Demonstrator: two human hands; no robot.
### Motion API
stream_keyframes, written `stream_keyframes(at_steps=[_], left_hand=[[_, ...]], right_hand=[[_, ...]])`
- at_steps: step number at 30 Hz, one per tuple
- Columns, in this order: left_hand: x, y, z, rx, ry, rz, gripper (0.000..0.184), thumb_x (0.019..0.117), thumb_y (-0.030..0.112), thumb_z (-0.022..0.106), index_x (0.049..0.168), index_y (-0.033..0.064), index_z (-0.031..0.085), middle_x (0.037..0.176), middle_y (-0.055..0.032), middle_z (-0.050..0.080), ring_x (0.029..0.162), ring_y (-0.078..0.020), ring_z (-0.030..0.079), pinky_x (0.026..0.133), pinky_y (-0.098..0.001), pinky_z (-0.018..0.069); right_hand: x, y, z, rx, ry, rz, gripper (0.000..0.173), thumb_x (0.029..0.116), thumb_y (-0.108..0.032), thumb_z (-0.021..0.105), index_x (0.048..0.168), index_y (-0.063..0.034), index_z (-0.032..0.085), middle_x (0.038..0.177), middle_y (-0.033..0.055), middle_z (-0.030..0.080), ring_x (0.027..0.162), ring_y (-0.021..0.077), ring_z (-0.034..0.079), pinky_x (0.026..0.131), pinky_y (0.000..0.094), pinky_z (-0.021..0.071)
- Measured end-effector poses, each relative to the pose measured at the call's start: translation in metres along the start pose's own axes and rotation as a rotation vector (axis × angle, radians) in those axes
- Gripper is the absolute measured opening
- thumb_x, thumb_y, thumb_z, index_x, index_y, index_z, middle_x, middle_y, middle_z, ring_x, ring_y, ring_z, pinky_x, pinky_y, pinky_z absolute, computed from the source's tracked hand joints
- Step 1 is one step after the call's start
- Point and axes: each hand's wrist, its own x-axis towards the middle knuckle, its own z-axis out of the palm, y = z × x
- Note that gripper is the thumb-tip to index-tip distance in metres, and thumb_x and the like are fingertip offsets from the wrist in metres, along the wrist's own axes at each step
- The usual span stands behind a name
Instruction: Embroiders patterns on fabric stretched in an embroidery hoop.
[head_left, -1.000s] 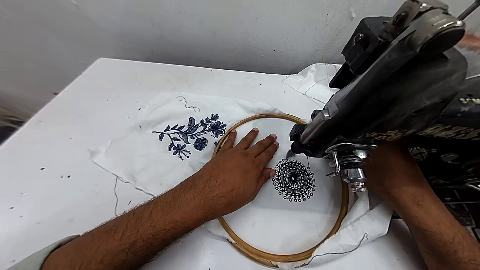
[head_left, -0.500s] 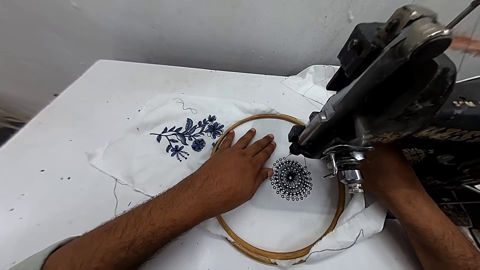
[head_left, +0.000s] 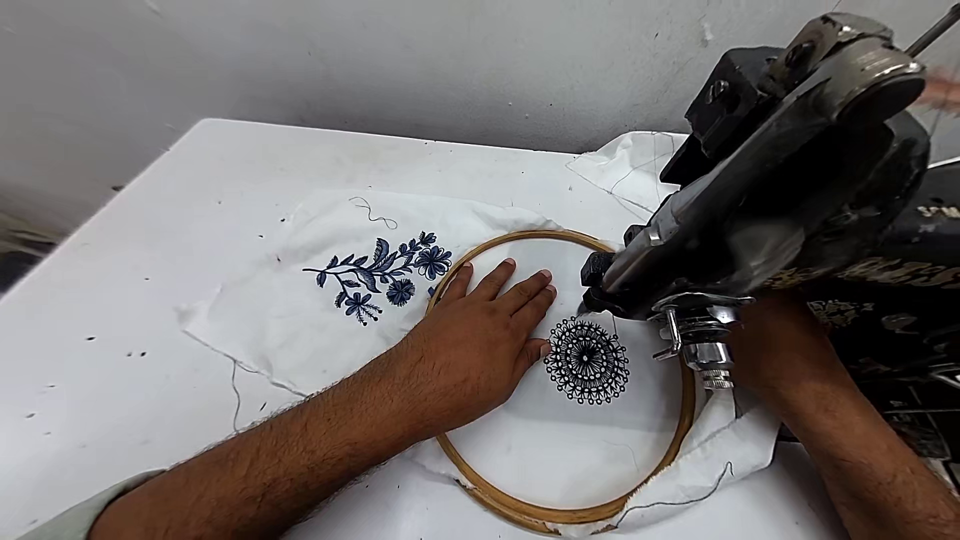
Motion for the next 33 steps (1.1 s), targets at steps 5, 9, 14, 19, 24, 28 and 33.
stream_keyframes(at_steps=[5, 9, 14, 19, 24, 28, 33], left_hand=[[0.008, -0.004, 0.004, -0.026, 0.082, 0.031, 0.056, 0.1075, 0.049, 0.036, 0.149, 0.0156, 0.055, 0.156, -0.0017, 0.050, 0.147, -0.0310, 0.043, 0.115, -0.0624, 0.0347], [0.007, 0.000, 0.007, -0.053, 0.046, 0.034, 0.058, 0.1089, 0.049, 0.032, 0.153, 0.0165, 0.050, 0.163, 0.0005, 0.041, 0.153, -0.0303, 0.034, 0.119, -0.0679, 0.0251], [0.004, 0.002, 0.003, -0.051, 0.005, 0.012, 0.059, 0.1091, 0.049, 0.031, 0.156, 0.0171, 0.047, 0.165, 0.0013, 0.038, 0.155, -0.0284, 0.030, 0.120, -0.0682, 0.0219], [0.002, 0.000, -0.001, -0.030, -0.033, -0.008, 0.059, 0.1092, 0.049, 0.030, 0.157, 0.0185, 0.044, 0.166, 0.0029, 0.037, 0.155, -0.0282, 0.030, 0.119, -0.0705, 0.0229], [0.001, 0.002, -0.002, -0.030, -0.035, -0.003, 0.058, 0.1094, 0.048, 0.029, 0.157, 0.0180, 0.045, 0.166, 0.0024, 0.036, 0.155, -0.0289, 0.030, 0.118, -0.0717, 0.0233], [-0.001, 0.002, -0.004, -0.017, -0.037, -0.007, 0.059, 0.1093, 0.048, 0.029, 0.158, 0.0177, 0.044, 0.166, 0.0021, 0.036, 0.155, -0.0295, 0.030, 0.117, -0.0725, 0.0232], [0.001, 0.002, 0.000, -0.027, -0.014, -0.003, 0.059, 0.1094, 0.047, 0.030, 0.157, 0.0166, 0.045, 0.166, 0.0016, 0.037, 0.155, -0.0299, 0.030, 0.117, -0.0732, 0.0217]], right_hand=[[0.001, 0.000, -0.002, -0.016, -0.020, -0.017, 0.025, 0.0914, -0.013, 0.077, 0.080, 0.0030, 0.062, 0.076, 0.0200, 0.061, 0.074, 0.0357, 0.061, 0.065, 0.0555, 0.0451], [0.005, 0.000, -0.009, -0.053, -0.083, 0.002, 0.025, 0.0916, -0.018, 0.080, 0.080, -0.0023, 0.064, 0.074, 0.0145, 0.060, 0.071, 0.0302, 0.060, 0.063, 0.0520, 0.0448], [0.003, -0.005, -0.011, -0.099, -0.118, 0.043, 0.030, 0.0933, -0.019, 0.077, 0.073, -0.0031, 0.062, 0.069, 0.0147, 0.059, 0.069, 0.0307, 0.060, 0.061, 0.0512, 0.0442], [-0.001, -0.010, -0.008, -0.064, -0.098, 0.053, 0.029, 0.0919, -0.011, 0.077, 0.072, -0.0013, 0.058, 0.071, 0.0166, 0.058, 0.071, 0.0318, 0.059, 0.062, 0.0512, 0.0440], [-0.002, -0.009, -0.009, -0.038, -0.102, 0.040, 0.028, 0.0901, -0.011, 0.079, 0.072, -0.0034, 0.059, 0.069, 0.0134, 0.057, 0.069, 0.0287, 0.058, 0.061, 0.0489, 0.0432], [-0.002, -0.003, -0.001, -0.005, -0.029, -0.024, 0.024, 0.0857, -0.011, 0.080, 0.077, -0.0033, 0.060, 0.074, 0.0136, 0.059, 0.072, 0.0288, 0.060, 0.062, 0.0505, 0.0449], [-0.002, -0.010, -0.008, -0.014, -0.082, 0.041, 0.025, 0.0893, -0.010, 0.079, 0.075, -0.0025, 0.061, 0.073, 0.0149, 0.059, 0.072, 0.0300, 0.059, 0.064, 0.0504, 0.0445]])
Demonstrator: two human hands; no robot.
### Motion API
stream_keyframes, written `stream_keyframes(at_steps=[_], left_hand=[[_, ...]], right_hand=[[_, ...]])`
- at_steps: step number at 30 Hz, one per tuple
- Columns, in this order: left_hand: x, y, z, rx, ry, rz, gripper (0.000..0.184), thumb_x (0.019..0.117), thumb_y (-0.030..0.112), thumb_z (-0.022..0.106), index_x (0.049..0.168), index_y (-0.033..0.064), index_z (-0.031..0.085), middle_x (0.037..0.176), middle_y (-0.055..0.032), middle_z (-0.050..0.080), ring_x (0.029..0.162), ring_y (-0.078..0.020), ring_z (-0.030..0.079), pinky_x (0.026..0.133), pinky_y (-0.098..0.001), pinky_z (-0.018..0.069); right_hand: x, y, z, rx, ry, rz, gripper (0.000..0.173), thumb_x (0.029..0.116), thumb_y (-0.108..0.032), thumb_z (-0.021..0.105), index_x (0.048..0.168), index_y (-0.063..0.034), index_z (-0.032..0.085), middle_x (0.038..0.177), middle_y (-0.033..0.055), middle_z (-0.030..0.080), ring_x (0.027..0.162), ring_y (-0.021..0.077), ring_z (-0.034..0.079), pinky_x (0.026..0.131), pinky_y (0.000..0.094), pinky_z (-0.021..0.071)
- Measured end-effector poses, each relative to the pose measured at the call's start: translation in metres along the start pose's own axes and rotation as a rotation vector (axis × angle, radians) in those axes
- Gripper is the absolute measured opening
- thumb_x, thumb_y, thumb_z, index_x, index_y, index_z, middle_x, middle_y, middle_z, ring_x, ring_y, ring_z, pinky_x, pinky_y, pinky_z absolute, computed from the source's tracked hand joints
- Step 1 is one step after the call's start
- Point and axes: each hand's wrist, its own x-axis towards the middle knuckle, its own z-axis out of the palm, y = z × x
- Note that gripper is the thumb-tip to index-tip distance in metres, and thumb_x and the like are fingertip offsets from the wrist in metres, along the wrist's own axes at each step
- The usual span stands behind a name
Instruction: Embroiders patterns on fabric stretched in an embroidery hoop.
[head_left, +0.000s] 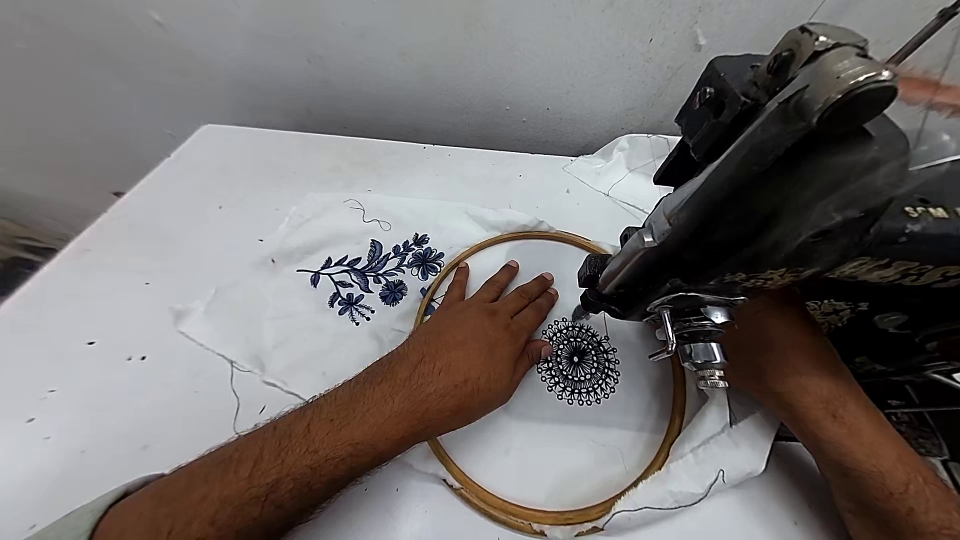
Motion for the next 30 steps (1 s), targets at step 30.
stream_keyframes(at_steps=[30], left_hand=[[0.000, 0.000, -0.001, 0.010, 0.000, 0.005, 0.058, 0.1097, 0.046, 0.029, 0.157, 0.0157, 0.045, 0.166, 0.0007, 0.037, 0.154, -0.0312, 0.031, 0.116, -0.0752, 0.0219]], right_hand=[[0.002, 0.011, 0.008, 0.022, 0.072, -0.122, 0.025, 0.0851, -0.015, 0.083, 0.079, -0.0029, 0.062, 0.075, 0.0137, 0.060, 0.071, 0.0296, 0.060, 0.063, 0.0513, 0.0454]])
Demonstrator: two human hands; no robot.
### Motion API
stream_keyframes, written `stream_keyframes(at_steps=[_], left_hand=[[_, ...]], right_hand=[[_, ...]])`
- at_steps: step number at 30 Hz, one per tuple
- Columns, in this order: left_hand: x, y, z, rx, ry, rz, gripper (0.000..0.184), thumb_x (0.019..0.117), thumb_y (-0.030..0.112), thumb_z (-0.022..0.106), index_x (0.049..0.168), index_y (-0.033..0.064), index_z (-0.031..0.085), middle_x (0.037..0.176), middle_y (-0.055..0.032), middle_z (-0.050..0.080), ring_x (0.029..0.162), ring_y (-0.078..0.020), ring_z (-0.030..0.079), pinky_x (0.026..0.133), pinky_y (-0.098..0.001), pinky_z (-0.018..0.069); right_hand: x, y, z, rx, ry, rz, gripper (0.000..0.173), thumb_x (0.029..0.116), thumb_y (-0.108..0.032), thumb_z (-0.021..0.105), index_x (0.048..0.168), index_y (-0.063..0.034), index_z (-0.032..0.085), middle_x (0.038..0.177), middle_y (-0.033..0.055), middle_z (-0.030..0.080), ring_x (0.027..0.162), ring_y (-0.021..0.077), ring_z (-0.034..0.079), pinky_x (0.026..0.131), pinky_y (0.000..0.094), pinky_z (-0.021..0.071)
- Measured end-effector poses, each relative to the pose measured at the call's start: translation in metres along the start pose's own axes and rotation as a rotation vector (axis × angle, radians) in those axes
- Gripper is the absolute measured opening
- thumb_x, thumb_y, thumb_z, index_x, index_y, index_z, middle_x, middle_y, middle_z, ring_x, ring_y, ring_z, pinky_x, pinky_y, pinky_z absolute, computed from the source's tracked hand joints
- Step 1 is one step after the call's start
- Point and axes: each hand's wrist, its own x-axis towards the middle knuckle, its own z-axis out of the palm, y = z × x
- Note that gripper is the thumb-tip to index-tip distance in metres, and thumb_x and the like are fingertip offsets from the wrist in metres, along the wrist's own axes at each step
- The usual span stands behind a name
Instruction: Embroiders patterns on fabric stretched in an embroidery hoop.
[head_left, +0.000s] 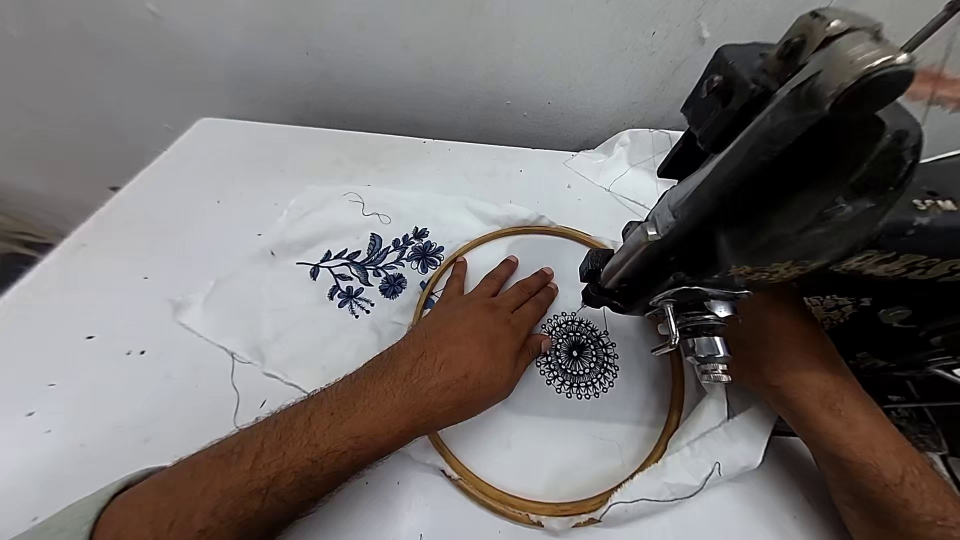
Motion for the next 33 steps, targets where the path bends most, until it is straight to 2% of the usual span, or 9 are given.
stream_keyframes(at_steps=[3, 7, 12, 17, 20, 27, 33], left_hand=[[-0.001, 0.001, 0.000, 0.000, -0.010, 0.010, 0.058, 0.1097, 0.046, 0.030, 0.157, 0.0156, 0.044, 0.166, 0.0003, 0.037, 0.154, -0.0315, 0.031, 0.115, -0.0759, 0.0220], [-0.003, 0.001, -0.004, 0.006, -0.036, -0.003, 0.059, 0.1096, 0.046, 0.029, 0.158, 0.0163, 0.043, 0.167, 0.0013, 0.036, 0.155, -0.0309, 0.030, 0.115, -0.0754, 0.0225], [-0.001, -0.001, -0.001, 0.004, 0.001, -0.002, 0.059, 0.1091, 0.047, 0.030, 0.156, 0.0158, 0.046, 0.165, 0.0007, 0.039, 0.153, -0.0317, 0.033, 0.115, -0.0750, 0.0237], [0.005, -0.004, 0.002, -0.024, 0.080, 0.022, 0.059, 0.1080, 0.051, 0.034, 0.150, 0.0148, 0.053, 0.159, -0.0021, 0.048, 0.148, -0.0318, 0.041, 0.115, -0.0672, 0.0317], [0.005, -0.003, 0.003, -0.043, 0.045, 0.021, 0.062, 0.1084, 0.052, 0.031, 0.155, 0.0155, 0.048, 0.164, -0.0002, 0.041, 0.153, -0.0318, 0.034, 0.117, -0.0708, 0.0249], [0.004, -0.003, 0.002, -0.050, 0.011, 0.014, 0.062, 0.1090, 0.052, 0.029, 0.157, 0.0162, 0.044, 0.166, 0.0002, 0.037, 0.155, -0.0303, 0.030, 0.119, -0.0716, 0.0204], [0.001, -0.003, -0.003, -0.030, -0.031, -0.002, 0.063, 0.1086, 0.053, 0.028, 0.158, 0.0174, 0.043, 0.166, 0.0021, 0.036, 0.155, -0.0285, 0.029, 0.118, -0.0714, 0.0220]], right_hand=[[0.001, -0.003, -0.002, -0.008, -0.046, 0.065, 0.024, 0.0862, -0.015, 0.084, 0.077, -0.0042, 0.065, 0.072, 0.0126, 0.062, 0.069, 0.0284, 0.061, 0.061, 0.0514, 0.0466], [-0.002, -0.002, 0.002, 0.028, 0.011, 0.019, 0.023, 0.0827, -0.012, 0.082, 0.078, -0.0036, 0.062, 0.073, 0.0128, 0.060, 0.069, 0.0284, 0.060, 0.061, 0.0516, 0.0448], [0.000, 0.000, 0.002, -0.017, 0.005, 0.005, 0.026, 0.0843, -0.015, 0.084, 0.080, 0.0002, 0.064, 0.076, 0.0176, 0.062, 0.074, 0.0343, 0.063, 0.065, 0.0556, 0.0470], [0.002, -0.003, -0.003, -0.038, -0.068, 0.038, 0.031, 0.0887, -0.018, 0.082, 0.073, -0.0031, 0.061, 0.069, 0.0129, 0.059, 0.068, 0.0279, 0.059, 0.061, 0.0490, 0.0448], [0.002, -0.006, -0.008, -0.063, -0.126, 0.058, 0.031, 0.0909, -0.018, 0.080, 0.073, -0.0030, 0.061, 0.069, 0.0128, 0.058, 0.068, 0.0279, 0.059, 0.061, 0.0487, 0.0448], [0.001, -0.013, -0.011, -0.080, -0.157, 0.125, 0.031, 0.0927, -0.019, 0.079, 0.074, -0.0009, 0.063, 0.070, 0.0151, 0.059, 0.071, 0.0313, 0.060, 0.064, 0.0504, 0.0456], [-0.002, -0.004, 0.000, -0.014, -0.013, 0.033, 0.028, 0.0876, -0.017, 0.082, 0.078, -0.0012, 0.062, 0.074, 0.0154, 0.060, 0.072, 0.0311, 0.061, 0.063, 0.0525, 0.0457]])
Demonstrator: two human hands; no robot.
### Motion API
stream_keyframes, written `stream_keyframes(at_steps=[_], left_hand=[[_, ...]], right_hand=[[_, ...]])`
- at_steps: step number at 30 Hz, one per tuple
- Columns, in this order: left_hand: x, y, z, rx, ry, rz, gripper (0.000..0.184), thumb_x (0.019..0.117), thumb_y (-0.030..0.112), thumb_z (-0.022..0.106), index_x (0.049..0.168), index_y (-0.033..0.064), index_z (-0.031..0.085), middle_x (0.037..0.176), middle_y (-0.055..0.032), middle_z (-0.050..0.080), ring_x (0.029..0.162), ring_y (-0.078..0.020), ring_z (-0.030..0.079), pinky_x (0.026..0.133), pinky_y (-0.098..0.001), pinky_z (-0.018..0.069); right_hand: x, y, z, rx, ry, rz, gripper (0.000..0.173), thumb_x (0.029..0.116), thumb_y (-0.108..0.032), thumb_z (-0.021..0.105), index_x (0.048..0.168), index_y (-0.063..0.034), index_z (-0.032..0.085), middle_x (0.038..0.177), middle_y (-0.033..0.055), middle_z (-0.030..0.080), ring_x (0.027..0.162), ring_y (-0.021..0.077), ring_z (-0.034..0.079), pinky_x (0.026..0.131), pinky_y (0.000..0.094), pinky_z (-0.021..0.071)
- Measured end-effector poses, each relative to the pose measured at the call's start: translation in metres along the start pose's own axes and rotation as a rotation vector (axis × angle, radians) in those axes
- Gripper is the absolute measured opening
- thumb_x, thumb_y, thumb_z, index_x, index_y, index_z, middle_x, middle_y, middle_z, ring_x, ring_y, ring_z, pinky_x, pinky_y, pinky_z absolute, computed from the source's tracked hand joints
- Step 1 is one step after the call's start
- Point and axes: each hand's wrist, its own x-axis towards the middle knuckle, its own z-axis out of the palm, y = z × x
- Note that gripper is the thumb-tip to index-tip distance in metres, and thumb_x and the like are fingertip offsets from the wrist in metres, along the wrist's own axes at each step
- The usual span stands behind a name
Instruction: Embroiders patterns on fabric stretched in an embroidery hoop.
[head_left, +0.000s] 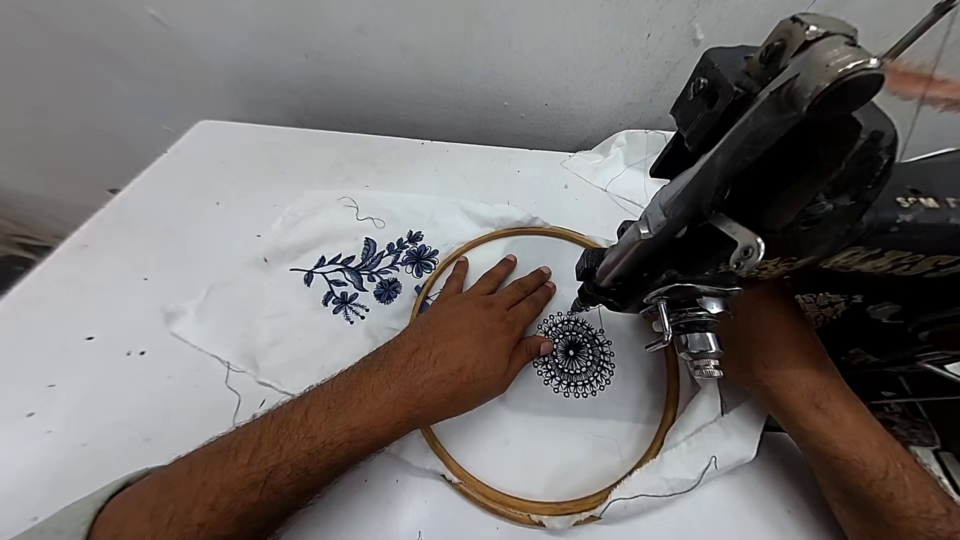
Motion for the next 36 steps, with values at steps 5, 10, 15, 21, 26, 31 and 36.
stream_keyframes(at_steps=[5, 10, 15, 21, 26, 31, 36], left_hand=[[-0.0022, -0.0019, -0.0021, 0.016, -0.004, -0.013, 0.061, 0.1090, 0.051, 0.029, 0.159, 0.0171, 0.042, 0.167, 0.0024, 0.035, 0.155, -0.0293, 0.030, 0.116, -0.0740, 0.0229], [-0.0034, -0.0027, -0.0043, 0.025, -0.023, -0.023, 0.062, 0.1089, 0.051, 0.029, 0.159, 0.0174, 0.042, 0.167, 0.0027, 0.036, 0.155, -0.0295, 0.030, 0.116, -0.0743, 0.0240], [-0.0023, -0.0015, -0.0014, 0.021, 0.001, -0.026, 0.062, 0.1091, 0.050, 0.028, 0.159, 0.0166, 0.042, 0.167, 0.0021, 0.036, 0.155, -0.0298, 0.030, 0.116, -0.0750, 0.0221], [-0.0039, -0.0018, -0.0036, 0.027, -0.018, -0.023, 0.061, 0.1092, 0.049, 0.030, 0.159, 0.0171, 0.041, 0.167, 0.0024, 0.035, 0.155, -0.0300, 0.030, 0.115, -0.0751, 0.0232], [-0.0022, -0.0006, -0.0011, 0.022, -0.006, -0.020, 0.061, 0.1095, 0.049, 0.027, 0.159, 0.0164, 0.041, 0.167, 0.0016, 0.035, 0.155, -0.0306, 0.029, 0.115, -0.0763, 0.0224], [-0.0037, -0.0019, -0.0042, 0.033, -0.021, -0.020, 0.061, 0.1093, 0.049, 0.028, 0.159, 0.0169, 0.042, 0.167, 0.0023, 0.035, 0.154, -0.0303, 0.031, 0.114, -0.0762, 0.0239], [-0.0015, -0.0006, -0.0001, 0.025, -0.002, -0.022, 0.061, 0.1095, 0.049, 0.026, 0.159, 0.0169, 0.041, 0.167, 0.0025, 0.035, 0.155, -0.0307, 0.029, 0.115, -0.0769, 0.0217]], right_hand=[[-0.0028, -0.0010, 0.0040, 0.083, 0.051, -0.025, 0.023, 0.0842, -0.013, 0.080, 0.077, -0.0032, 0.061, 0.072, 0.0123, 0.059, 0.069, 0.0269, 0.060, 0.060, 0.0493, 0.0449], [-0.0037, -0.0015, 0.0068, 0.105, 0.068, -0.034, 0.018, 0.0821, -0.012, 0.078, 0.082, -0.0024, 0.063, 0.076, 0.0122, 0.060, 0.071, 0.0268, 0.061, 0.062, 0.0488, 0.0454], [-0.0019, 0.0004, 0.0058, 0.089, 0.060, -0.067, 0.019, 0.0843, -0.013, 0.080, 0.085, -0.0015, 0.064, 0.078, 0.0142, 0.062, 0.074, 0.0283, 0.062, 0.064, 0.0505, 0.0465], [-0.0034, 0.0009, 0.0095, 0.118, 0.079, -0.049, 0.019, 0.0807, -0.013, 0.079, 0.084, -0.0031, 0.064, 0.077, 0.0125, 0.062, 0.074, 0.0277, 0.063, 0.063, 0.0505, 0.0469], [-0.0010, 0.0027, 0.0080, 0.112, 0.077, -0.066, 0.019, 0.0829, -0.013, 0.079, 0.087, -0.0039, 0.064, 0.078, 0.0119, 0.062, 0.073, 0.0261, 0.062, 0.063, 0.0493, 0.0468], [-0.0018, 0.0025, 0.0102, 0.141, 0.087, -0.062, 0.019, 0.0800, -0.014, 0.079, 0.086, -0.0039, 0.064, 0.076, 0.0108, 0.062, 0.071, 0.0252, 0.062, 0.061, 0.0492, 0.0473], [-0.0016, 0.0042, 0.0072, 0.104, 0.079, -0.074, 0.020, 0.0823, -0.016, 0.079, 0.086, -0.0036, 0.064, 0.077, 0.0121, 0.062, 0.072, 0.0274, 0.062, 0.063, 0.0508, 0.0469]])
